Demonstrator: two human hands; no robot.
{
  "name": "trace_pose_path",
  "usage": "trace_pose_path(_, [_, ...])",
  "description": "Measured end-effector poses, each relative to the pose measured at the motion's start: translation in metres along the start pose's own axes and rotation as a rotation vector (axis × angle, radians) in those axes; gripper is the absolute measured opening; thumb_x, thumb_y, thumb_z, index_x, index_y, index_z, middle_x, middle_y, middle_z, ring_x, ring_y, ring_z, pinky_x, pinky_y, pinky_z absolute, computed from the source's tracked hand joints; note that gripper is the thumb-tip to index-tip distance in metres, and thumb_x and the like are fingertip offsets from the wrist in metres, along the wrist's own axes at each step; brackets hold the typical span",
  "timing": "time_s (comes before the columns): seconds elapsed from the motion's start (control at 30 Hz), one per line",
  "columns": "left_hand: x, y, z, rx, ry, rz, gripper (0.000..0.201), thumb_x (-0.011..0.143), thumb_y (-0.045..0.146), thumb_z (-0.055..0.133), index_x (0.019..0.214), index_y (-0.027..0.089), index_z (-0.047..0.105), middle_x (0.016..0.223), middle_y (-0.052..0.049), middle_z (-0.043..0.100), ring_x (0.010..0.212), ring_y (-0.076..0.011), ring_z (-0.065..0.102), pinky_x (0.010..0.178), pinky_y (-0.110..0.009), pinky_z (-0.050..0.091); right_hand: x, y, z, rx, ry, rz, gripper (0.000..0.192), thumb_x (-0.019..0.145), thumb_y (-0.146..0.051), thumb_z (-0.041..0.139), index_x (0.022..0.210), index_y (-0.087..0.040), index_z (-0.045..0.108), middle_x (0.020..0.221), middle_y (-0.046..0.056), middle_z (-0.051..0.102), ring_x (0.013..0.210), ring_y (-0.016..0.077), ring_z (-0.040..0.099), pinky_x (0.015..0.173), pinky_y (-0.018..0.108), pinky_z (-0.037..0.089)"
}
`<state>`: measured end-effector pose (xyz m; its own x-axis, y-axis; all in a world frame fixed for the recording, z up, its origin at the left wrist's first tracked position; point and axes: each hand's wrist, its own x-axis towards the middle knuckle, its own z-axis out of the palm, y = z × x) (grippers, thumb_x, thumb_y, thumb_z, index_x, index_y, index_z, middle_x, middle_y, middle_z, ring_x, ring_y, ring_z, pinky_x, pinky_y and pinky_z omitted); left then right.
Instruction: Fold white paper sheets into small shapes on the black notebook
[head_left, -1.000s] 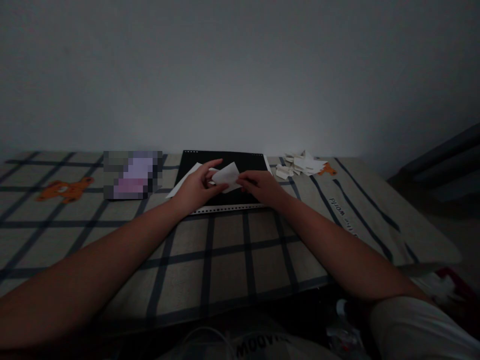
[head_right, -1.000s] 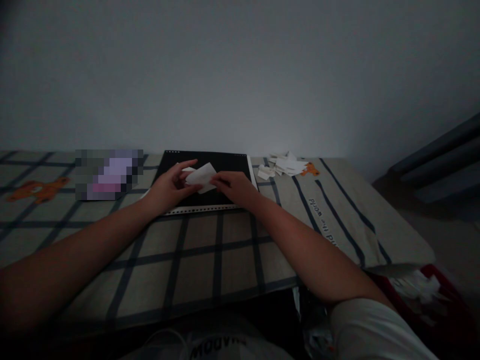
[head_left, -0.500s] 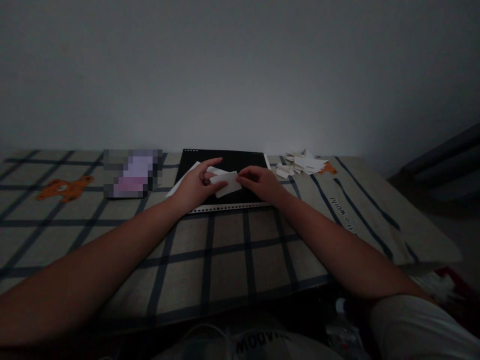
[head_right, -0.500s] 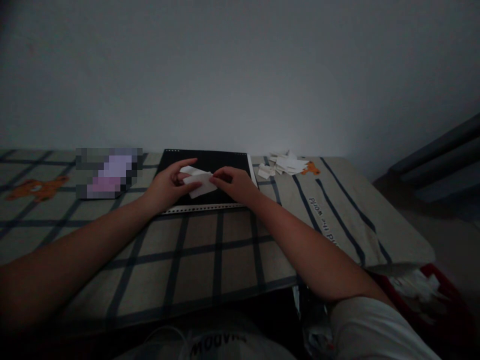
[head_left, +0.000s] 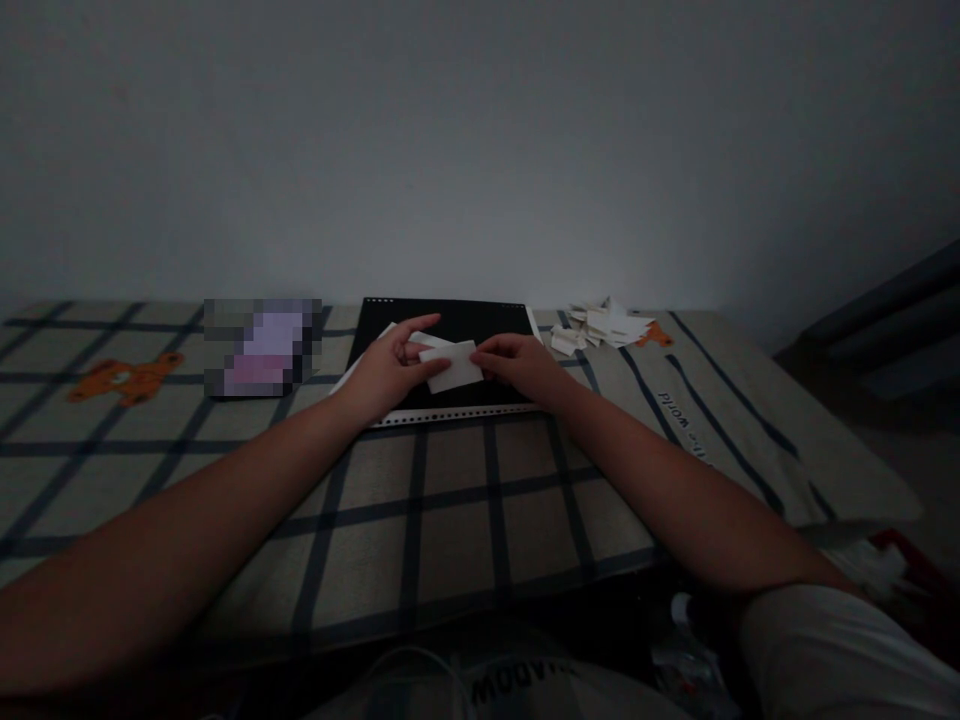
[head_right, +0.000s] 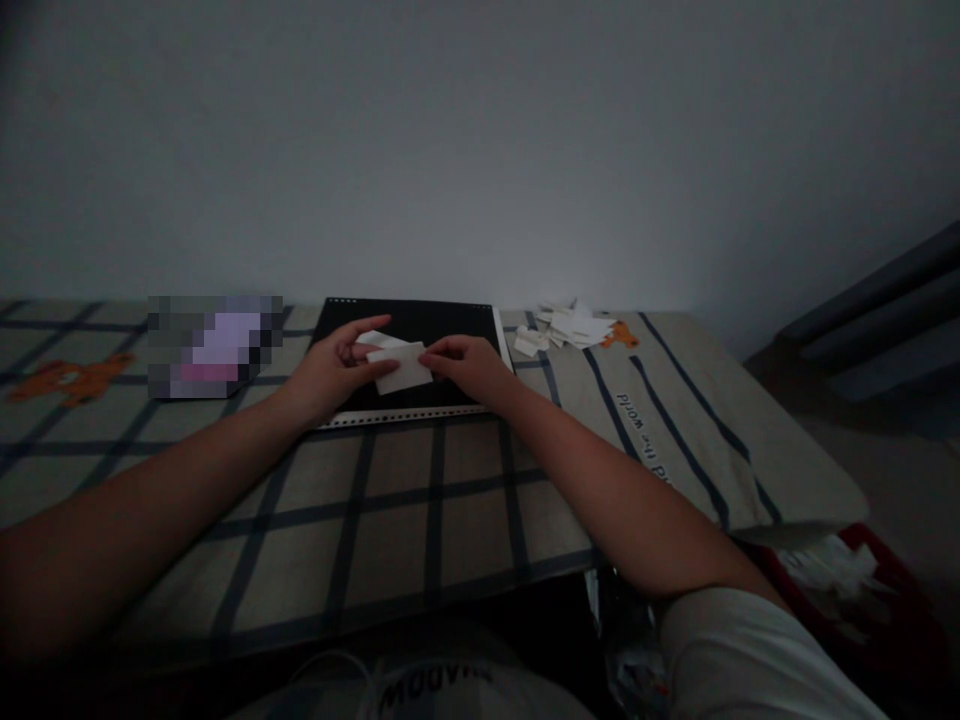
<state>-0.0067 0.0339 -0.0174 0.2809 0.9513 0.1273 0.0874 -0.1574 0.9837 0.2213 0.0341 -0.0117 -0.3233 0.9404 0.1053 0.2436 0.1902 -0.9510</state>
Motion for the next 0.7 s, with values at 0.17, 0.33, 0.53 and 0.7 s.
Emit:
trace_pose_path(0.17, [-0.0009,0.0004,0.0006,-0.023,-0.018,-0.021,0.086,0.074,0.030,0.083,0.151,0.018,0.047,0.088,-0.002,0.078,0.075,-0.0160,0.071,0.074,-0.030,0.057,-0.0005,-0.0008,0.0001,0.002,-0.023,0.042,0.028,0.082,-0.045,0.071,0.088,-0.018,0.073,0.072,0.000,0.065,0.063,0.0119,0.054,0.061,0.027,0.042])
trace_pose_path(0.33, [-0.0002,-0.0014,-0.0001,-0.020,-0.018,-0.017,0.086,0.072,0.031,0.085,0.150,0.019,0.049,0.087,-0.002,0.077,0.075,-0.0166,0.071,0.073,-0.029,0.056,0.0010,0.0029,-0.0004,0.018,-0.012,-0.016,0.028,0.083,-0.047,0.069,0.085,-0.019,0.073,0.072,0.000,0.066,0.065,0.0127,0.055,0.062,0.028,0.042])
trace_pose_path(0.53, [0.0003,-0.0036,-0.0015,-0.012,-0.033,-0.009,0.086,0.072,0.032,0.085,0.150,0.021,0.048,0.085,0.000,0.077,0.075,-0.0164,0.071,0.074,-0.029,0.056,0.0016,0.0041,-0.0007,0.026,-0.017,-0.017,0.026,0.082,-0.045,0.070,0.083,-0.019,0.072,0.071,0.000,0.065,0.064,0.0125,0.054,0.063,0.028,0.041])
trace_pose_path(0.7, [-0.0007,-0.0010,-0.0009,0.048,-0.058,-0.005,0.086,0.074,0.035,0.083,0.150,0.019,0.047,0.085,-0.001,0.076,0.072,-0.0162,0.069,0.068,-0.027,0.054,0.0021,0.0044,0.0005,-0.002,-0.013,-0.020,0.029,0.085,-0.046,0.065,0.077,-0.019,0.068,0.069,0.000,0.064,0.063,0.0124,0.054,0.062,0.028,0.041])
